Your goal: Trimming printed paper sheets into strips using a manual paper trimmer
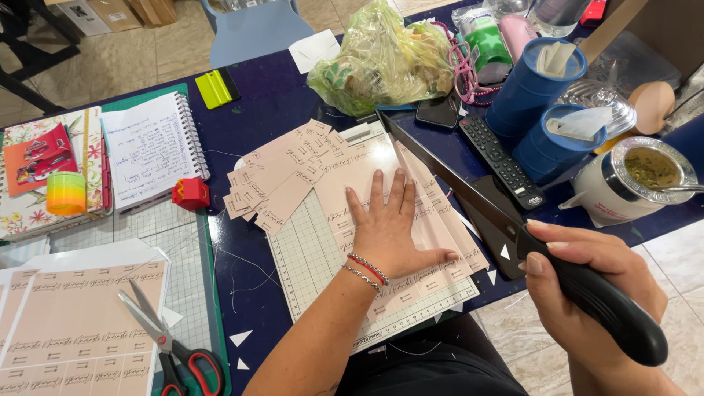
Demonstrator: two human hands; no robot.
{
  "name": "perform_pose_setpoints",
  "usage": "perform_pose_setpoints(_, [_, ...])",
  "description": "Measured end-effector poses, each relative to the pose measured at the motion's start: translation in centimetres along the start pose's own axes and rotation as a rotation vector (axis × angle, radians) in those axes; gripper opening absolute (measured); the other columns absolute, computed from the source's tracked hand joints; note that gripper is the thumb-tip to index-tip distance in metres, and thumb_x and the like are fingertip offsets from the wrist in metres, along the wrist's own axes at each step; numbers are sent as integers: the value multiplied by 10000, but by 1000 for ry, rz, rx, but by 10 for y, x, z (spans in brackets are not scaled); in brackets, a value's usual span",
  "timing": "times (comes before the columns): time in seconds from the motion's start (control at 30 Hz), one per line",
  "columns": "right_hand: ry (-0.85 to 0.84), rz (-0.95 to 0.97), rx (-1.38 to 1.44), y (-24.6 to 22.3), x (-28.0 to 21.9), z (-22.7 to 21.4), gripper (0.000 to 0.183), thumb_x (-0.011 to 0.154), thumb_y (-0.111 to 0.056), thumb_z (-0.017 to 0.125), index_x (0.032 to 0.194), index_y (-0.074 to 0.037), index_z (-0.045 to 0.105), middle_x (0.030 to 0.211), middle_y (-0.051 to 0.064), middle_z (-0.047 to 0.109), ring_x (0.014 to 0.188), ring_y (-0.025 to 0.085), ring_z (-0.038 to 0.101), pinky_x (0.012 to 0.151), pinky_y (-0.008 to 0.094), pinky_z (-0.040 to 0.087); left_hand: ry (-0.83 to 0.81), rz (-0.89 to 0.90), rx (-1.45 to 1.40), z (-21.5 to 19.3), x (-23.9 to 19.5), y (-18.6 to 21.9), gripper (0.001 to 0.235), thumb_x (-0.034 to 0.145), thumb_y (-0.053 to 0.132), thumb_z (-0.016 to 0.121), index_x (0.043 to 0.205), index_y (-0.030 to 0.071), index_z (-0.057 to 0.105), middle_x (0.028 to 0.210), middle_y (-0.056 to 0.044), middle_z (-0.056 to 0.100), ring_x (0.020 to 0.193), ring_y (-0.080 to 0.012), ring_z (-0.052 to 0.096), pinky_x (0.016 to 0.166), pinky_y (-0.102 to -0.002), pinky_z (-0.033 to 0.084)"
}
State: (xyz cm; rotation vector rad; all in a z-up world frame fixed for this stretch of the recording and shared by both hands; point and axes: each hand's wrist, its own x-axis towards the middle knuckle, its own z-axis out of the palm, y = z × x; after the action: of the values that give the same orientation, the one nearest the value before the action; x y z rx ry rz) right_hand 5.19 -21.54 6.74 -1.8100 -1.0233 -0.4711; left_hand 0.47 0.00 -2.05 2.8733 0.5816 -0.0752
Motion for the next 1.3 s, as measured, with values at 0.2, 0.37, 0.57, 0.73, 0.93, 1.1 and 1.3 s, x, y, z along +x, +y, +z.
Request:
perform_pose_setpoints(0.2, [-5, 8, -5, -2, 1, 0, 197, 966, -2, 743, 1038, 9, 559, 1124, 231, 738, 1044, 274, 752, 989, 324, 563, -21, -4, 20, -4, -1, 1, 1424, 573, 1053, 287, 1621, 100, 138, 1723, -63, 25, 1559, -403, -52, 1097, -826, -41])
perform_pose_setpoints(0.37, [1, 18, 5, -6, 2, 0, 192, 968, 0, 739, 1027, 8, 556, 1114, 231, 736, 1046, 273, 751, 1006, 331, 568, 16, 1, 32, 3, 1, 0, 1420, 578, 1062, 302, 1617, 105, 159, 1720, -62, 38, 1558, -407, -54, 1096, -827, -48])
perform_pose_setpoints(0.57, [-13, 32, -35, -6, 1, -2, 191, 976, -25, 746, 1036, -9, 565, 1130, 200, 745, 1052, 251, 745, 1013, 318, 553, -41, -4, 10, -6, -1, 1, 1429, 578, 1049, 326, 1623, 96, 120, 1724, -65, 8, 1558, -407, -81, 1100, -819, -67])
perform_pose_setpoints(0.73, [-10, 16, -29, -6, 2, -1, 188, 975, -17, 745, 1031, 1, 566, 1130, 214, 742, 1039, 267, 748, 1001, 331, 562, -41, 2, 37, -5, 0, 0, 1427, 584, 1056, 304, 1622, 94, 125, 1724, -67, 12, 1558, -404, -66, 1092, -832, -34])
perform_pose_setpoints(0.93, [-18, 4, -30, -7, 2, -2, 190, 976, -30, 737, 1033, 6, 559, 1126, 220, 742, 1038, 275, 751, 995, 337, 566, -104, -10, 29, -17, 0, 6, 1431, 606, 1035, 352, 1626, 73, 67, 1723, -112, -49, 1551, -443, -109, 1086, -840, -60])
perform_pose_setpoints(1.1, [-18, 21, 17, -6, 2, -1, 194, 960, 1, 741, 1033, 12, 562, 1135, 240, 734, 1043, 274, 747, 1000, 336, 570, -196, -22, 59, -26, 0, 13, 1631, 465, 1080, 450, 1622, 21, 1, 1717, -188, -84, 1532, -513, -145, 1067, -861, -42])
perform_pose_setpoints(1.3, [-13, 31, 39, -6, 2, -1, 181, 947, -5, 745, 1021, 6, 580, 1134, 234, 735, 1037, 267, 747, 990, 324, 573, -207, -27, 40, -24, 1, 13, 1654, 451, 1071, 467, 1618, 7, -24, 1718, -181, -111, 1525, -518, -180, 1062, -862, -60])
